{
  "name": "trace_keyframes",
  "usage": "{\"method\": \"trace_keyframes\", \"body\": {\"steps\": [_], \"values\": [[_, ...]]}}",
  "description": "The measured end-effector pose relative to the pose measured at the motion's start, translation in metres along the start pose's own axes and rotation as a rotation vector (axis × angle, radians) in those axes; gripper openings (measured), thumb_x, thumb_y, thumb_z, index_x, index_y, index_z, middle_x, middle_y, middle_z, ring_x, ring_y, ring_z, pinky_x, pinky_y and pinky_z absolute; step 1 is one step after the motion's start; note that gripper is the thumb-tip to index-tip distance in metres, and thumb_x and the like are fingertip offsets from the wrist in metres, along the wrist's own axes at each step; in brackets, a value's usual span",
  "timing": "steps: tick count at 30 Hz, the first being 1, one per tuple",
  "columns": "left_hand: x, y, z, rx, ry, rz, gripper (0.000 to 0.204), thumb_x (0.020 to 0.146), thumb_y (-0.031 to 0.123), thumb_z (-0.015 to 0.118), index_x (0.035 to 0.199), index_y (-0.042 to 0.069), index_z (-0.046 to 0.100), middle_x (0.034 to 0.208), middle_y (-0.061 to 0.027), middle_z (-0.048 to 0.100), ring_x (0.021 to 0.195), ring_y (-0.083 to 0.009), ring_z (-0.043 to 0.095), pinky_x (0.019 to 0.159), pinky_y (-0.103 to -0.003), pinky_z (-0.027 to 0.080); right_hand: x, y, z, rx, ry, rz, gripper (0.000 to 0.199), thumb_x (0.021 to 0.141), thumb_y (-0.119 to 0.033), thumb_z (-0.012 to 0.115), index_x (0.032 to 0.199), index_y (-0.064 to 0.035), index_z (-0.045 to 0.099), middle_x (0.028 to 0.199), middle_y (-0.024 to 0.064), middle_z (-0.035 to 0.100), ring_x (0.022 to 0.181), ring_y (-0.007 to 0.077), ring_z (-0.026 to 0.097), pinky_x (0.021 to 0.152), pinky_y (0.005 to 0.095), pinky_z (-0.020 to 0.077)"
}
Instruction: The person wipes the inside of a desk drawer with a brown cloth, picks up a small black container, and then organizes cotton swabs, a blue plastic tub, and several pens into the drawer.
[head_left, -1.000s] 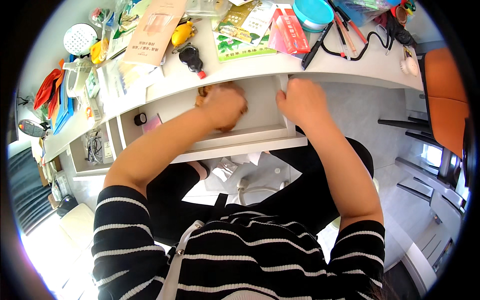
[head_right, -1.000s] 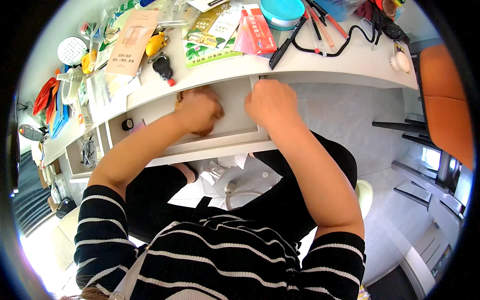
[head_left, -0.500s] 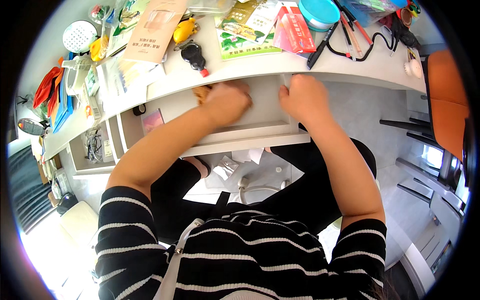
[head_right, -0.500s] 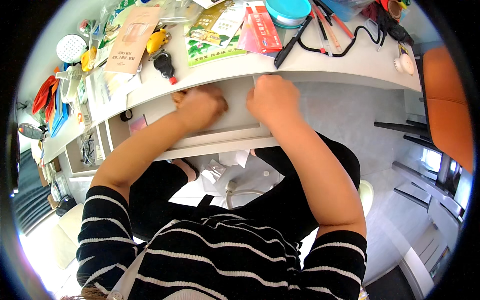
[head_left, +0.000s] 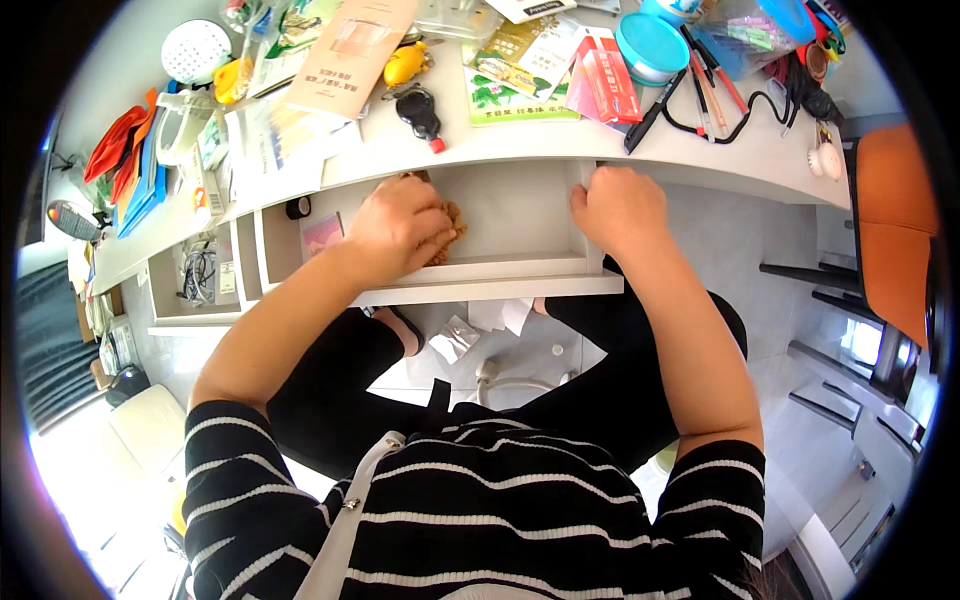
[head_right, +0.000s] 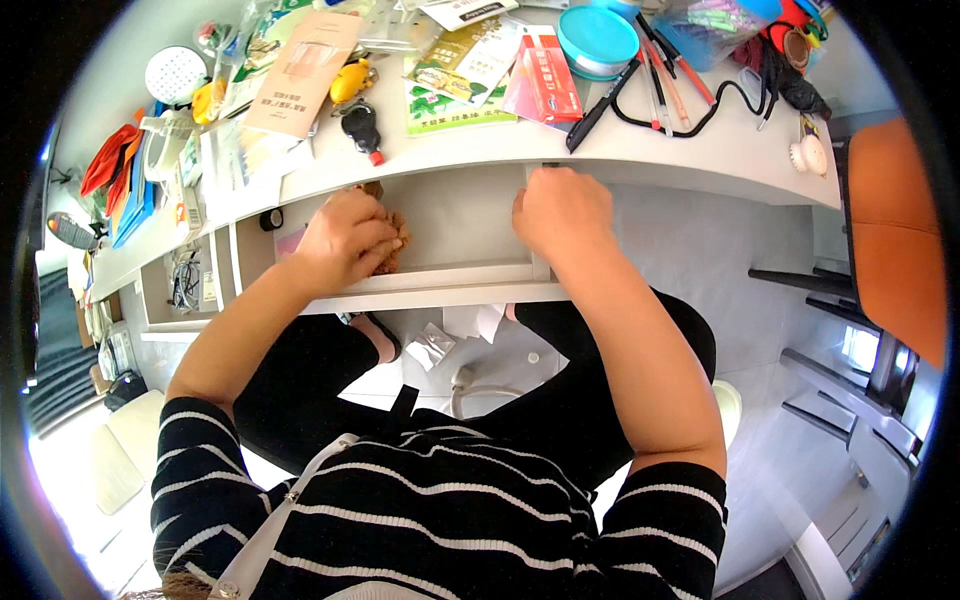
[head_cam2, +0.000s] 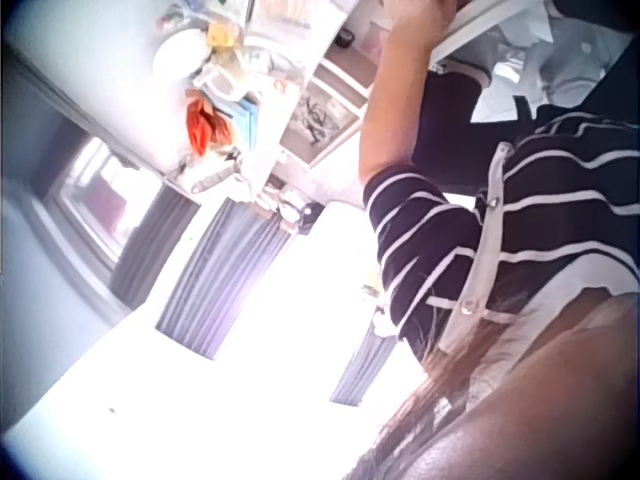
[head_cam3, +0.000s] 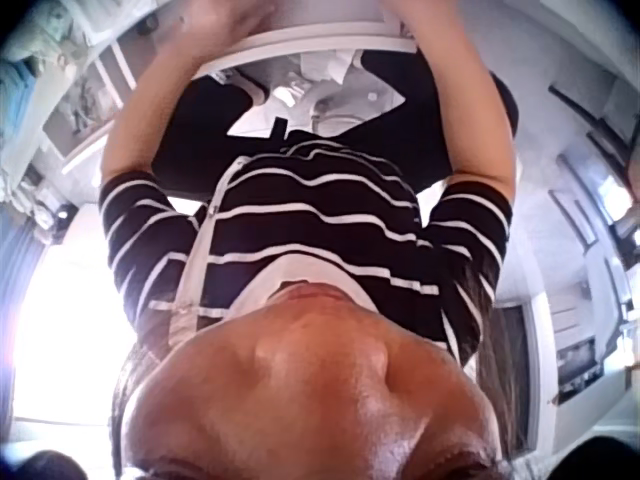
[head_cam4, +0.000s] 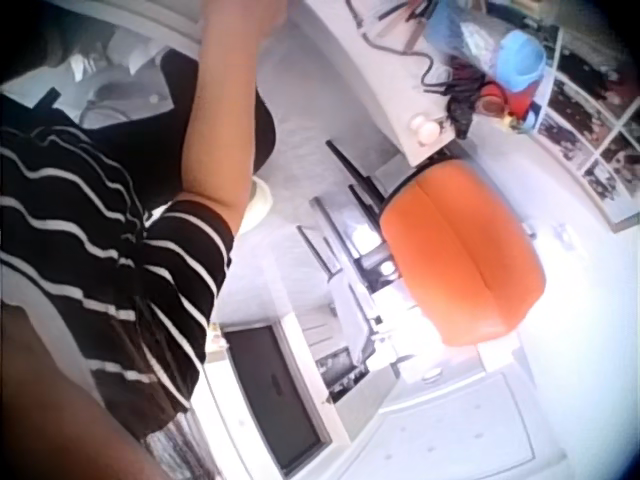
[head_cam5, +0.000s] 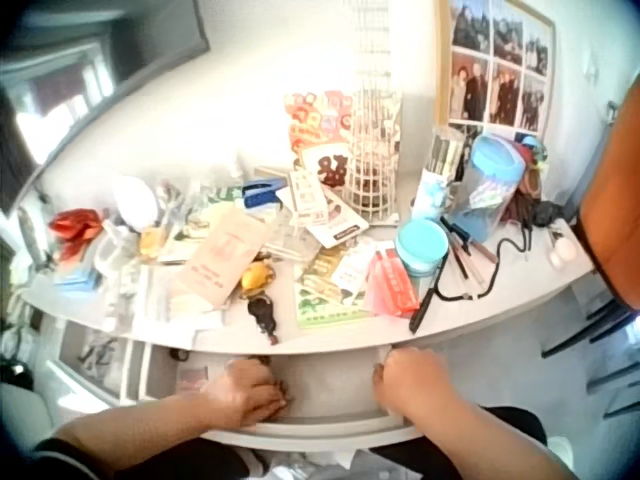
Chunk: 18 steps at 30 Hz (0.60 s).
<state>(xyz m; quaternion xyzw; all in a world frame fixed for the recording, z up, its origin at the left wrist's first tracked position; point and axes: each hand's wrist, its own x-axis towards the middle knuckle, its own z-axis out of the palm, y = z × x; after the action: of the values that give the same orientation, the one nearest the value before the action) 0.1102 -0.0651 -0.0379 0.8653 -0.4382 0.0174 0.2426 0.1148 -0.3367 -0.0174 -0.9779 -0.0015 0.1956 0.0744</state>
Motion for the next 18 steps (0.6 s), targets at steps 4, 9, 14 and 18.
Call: {"method": "trace_keyframes", "body": {"steps": [4, 9, 14, 18], "values": [[-0.005, 0.029, -0.023, 0.017, 0.205, 0.001, 0.014, 0.068, 0.007, 0.075, 0.08, 0.007, 0.067, 0.081, -0.0083, 0.058, 0.073, -0.027, 0.057, 0.068, -0.038, 0.046, -0.005, 0.0, 0.001, -0.012, 0.014, 0.0, 0.024, 0.082, -0.023, 0.056, 0.085, -0.0031, 0.07, 0.085, 0.0175, 0.069, 0.082, 0.0359, 0.066, 0.073, 0.0439, 0.0525], [0.0, 0.014, -0.008, 0.042, 0.085, -0.017, 0.012, 0.067, 0.008, 0.073, 0.078, 0.008, 0.067, 0.083, -0.0071, 0.06, 0.076, -0.0273, 0.058, 0.071, -0.039, 0.047, -0.012, 0.003, 0.004, -0.034, 0.026, -0.03, 0.023, 0.081, -0.021, 0.057, 0.085, -0.0038, 0.071, 0.087, 0.0169, 0.069, 0.082, 0.035, 0.066, 0.074, 0.0433, 0.0527], [0.011, -0.002, 0.046, -0.058, -0.256, 0.086, 0.01, 0.065, 0.007, 0.068, 0.075, 0.009, 0.068, 0.082, -0.0066, 0.059, 0.082, -0.0278, 0.058, 0.074, -0.04, 0.047, -0.022, -0.001, 0.006, -0.042, 0.014, -0.013, 0.022, 0.081, -0.021, 0.057, 0.086, -0.0043, 0.071, 0.088, 0.0157, 0.069, 0.084, 0.0337, 0.067, 0.074, 0.0425, 0.053], [0.021, 0.0, 0.075, 0.024, -0.501, 0.147, 0.011, 0.066, 0.009, 0.066, 0.075, 0.011, 0.069, 0.079, -0.0064, 0.058, 0.086, -0.0278, 0.058, 0.076, -0.04, 0.047, -0.021, 0.0, 0.007, -0.063, -0.006, -0.028, 0.023, 0.082, -0.022, 0.057, 0.087, -0.0042, 0.071, 0.089, 0.015, 0.07, 0.086, 0.0327, 0.067, 0.075, 0.0415, 0.053]]}}
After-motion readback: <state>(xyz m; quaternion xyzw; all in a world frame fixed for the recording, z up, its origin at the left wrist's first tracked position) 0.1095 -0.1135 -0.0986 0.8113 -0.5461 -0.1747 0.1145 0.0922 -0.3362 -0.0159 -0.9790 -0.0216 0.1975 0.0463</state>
